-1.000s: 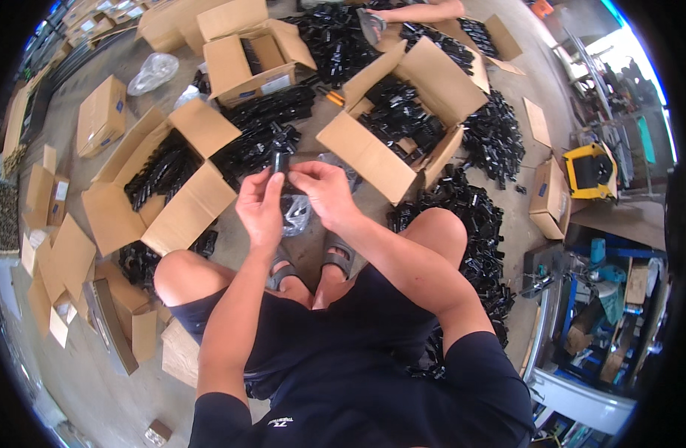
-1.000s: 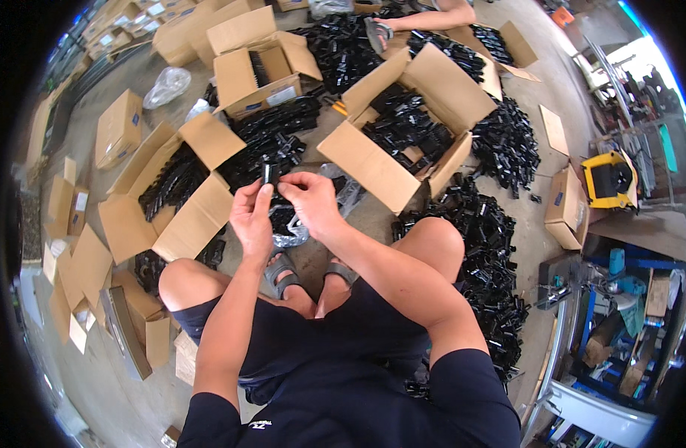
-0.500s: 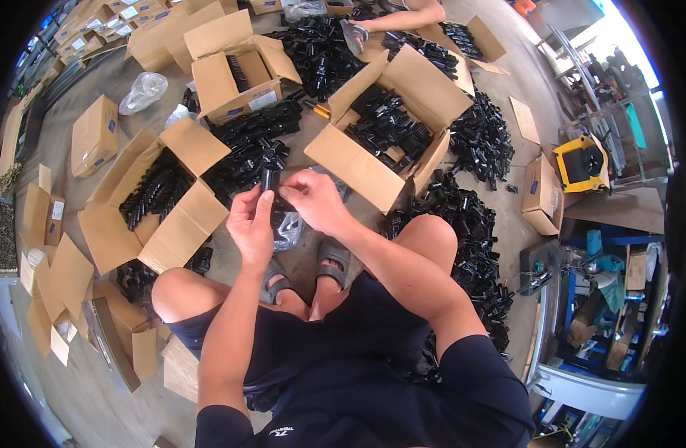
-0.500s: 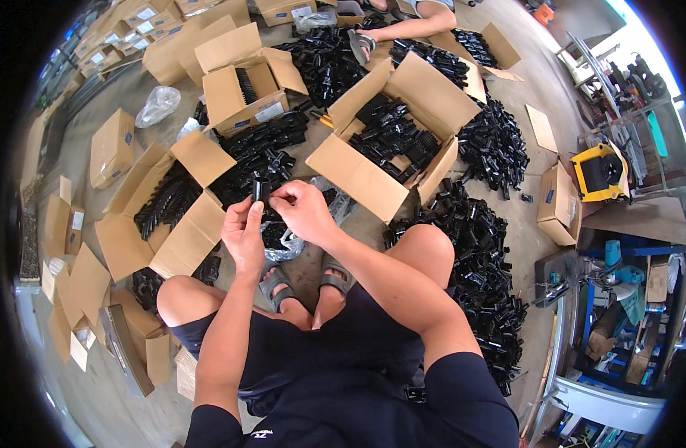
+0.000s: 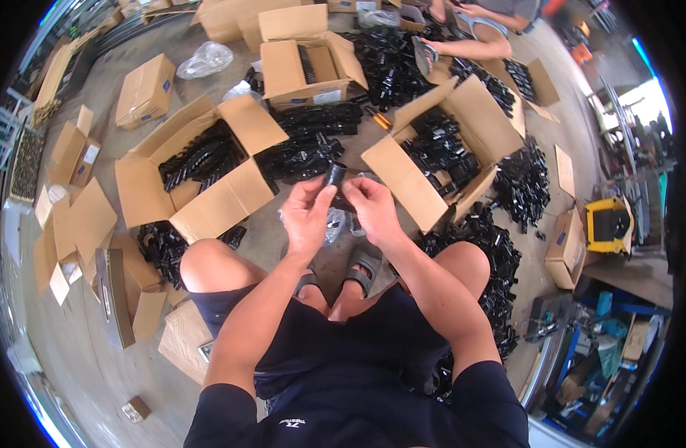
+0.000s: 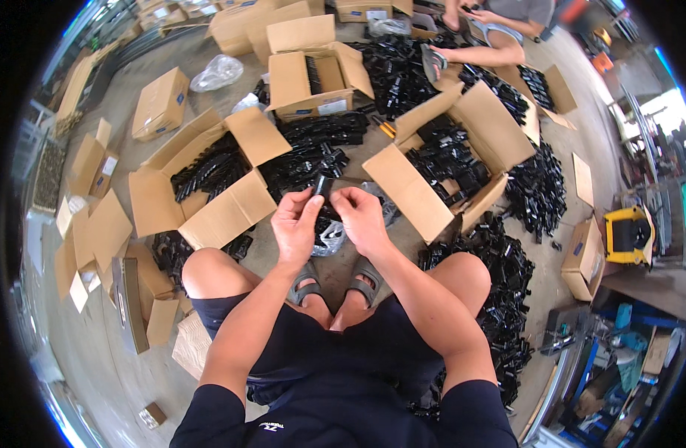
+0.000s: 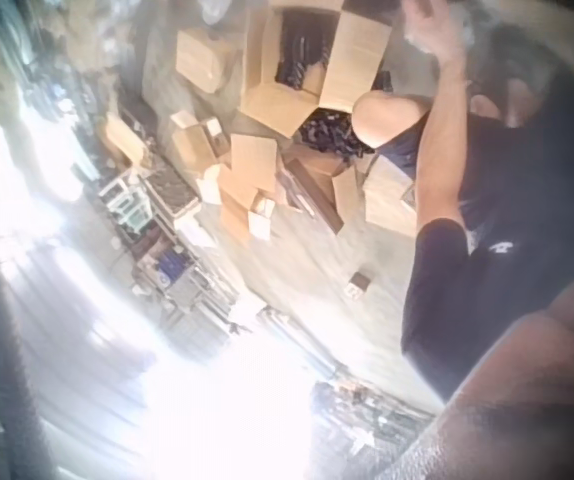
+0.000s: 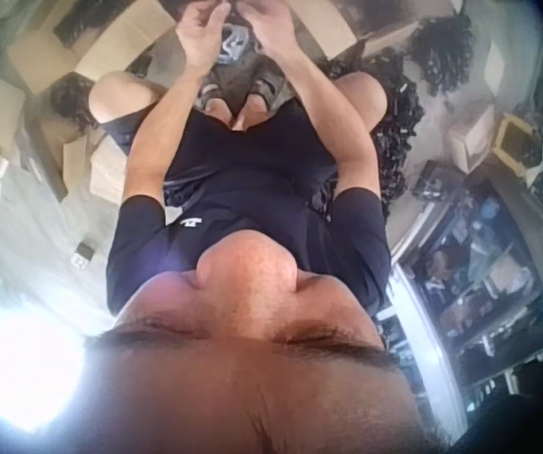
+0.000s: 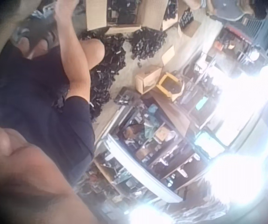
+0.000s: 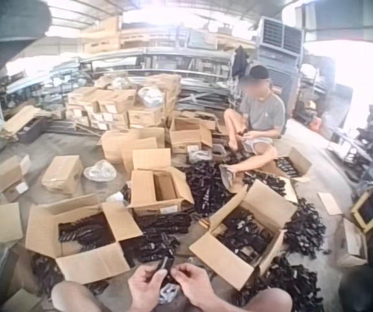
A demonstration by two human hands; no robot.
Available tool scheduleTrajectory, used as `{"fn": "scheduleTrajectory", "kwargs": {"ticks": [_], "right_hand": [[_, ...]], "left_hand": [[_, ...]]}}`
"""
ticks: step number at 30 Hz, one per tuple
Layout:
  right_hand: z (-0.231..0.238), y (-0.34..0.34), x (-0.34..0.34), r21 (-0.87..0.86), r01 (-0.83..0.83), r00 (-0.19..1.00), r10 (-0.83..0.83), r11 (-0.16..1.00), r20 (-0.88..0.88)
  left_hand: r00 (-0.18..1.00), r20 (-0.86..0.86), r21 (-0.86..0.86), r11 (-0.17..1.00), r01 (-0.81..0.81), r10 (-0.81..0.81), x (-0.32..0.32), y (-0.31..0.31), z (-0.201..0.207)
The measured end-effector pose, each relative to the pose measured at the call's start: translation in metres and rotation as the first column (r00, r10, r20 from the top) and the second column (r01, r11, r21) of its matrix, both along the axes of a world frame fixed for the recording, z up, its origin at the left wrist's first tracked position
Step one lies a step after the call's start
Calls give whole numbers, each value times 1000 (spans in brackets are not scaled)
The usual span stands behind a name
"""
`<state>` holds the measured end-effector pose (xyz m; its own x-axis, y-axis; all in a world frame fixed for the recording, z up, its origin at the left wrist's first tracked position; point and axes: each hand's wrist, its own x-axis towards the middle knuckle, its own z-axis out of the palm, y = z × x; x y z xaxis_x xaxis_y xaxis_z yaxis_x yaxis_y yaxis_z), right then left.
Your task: The person joins small black plastic components by snapping them together and then places the assembled items into a box.
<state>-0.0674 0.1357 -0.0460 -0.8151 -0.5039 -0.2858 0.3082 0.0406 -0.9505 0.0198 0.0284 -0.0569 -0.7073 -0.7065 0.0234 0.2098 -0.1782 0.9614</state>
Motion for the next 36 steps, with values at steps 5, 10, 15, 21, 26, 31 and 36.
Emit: {"fn": "scheduleTrajectory", "kwargs": {"ticks": [5,10,15,21,26,31,36], "right_hand": [[-9,0,-5,32,-36,984,41,999,-171],[9,4,-6,-24,-67,995,65,997,-75],[3,1,-1,-93,-66,996,61,993,-57],[9,0,2,-98,-103,994,98,990,-53],[0,2,-3,-72,-113,992,109,991,-56],[1,0,-1,-120,-118,991,110,986,-75],[2,-1,-1,-121,-110,993,105,986,-44]], "left_hand": [[998,-55,70,997,-27,31,-4,2,3],[998,-64,54,999,4,0,-2,1,6],[995,-100,113,994,0,12,-3,0,-1],[999,-22,101,994,41,-39,2,-4,1],[996,-70,102,993,60,-53,3,-5,3],[997,-52,106,992,68,-63,2,-7,6],[998,-37,114,992,61,-57,2,-8,5]]}}
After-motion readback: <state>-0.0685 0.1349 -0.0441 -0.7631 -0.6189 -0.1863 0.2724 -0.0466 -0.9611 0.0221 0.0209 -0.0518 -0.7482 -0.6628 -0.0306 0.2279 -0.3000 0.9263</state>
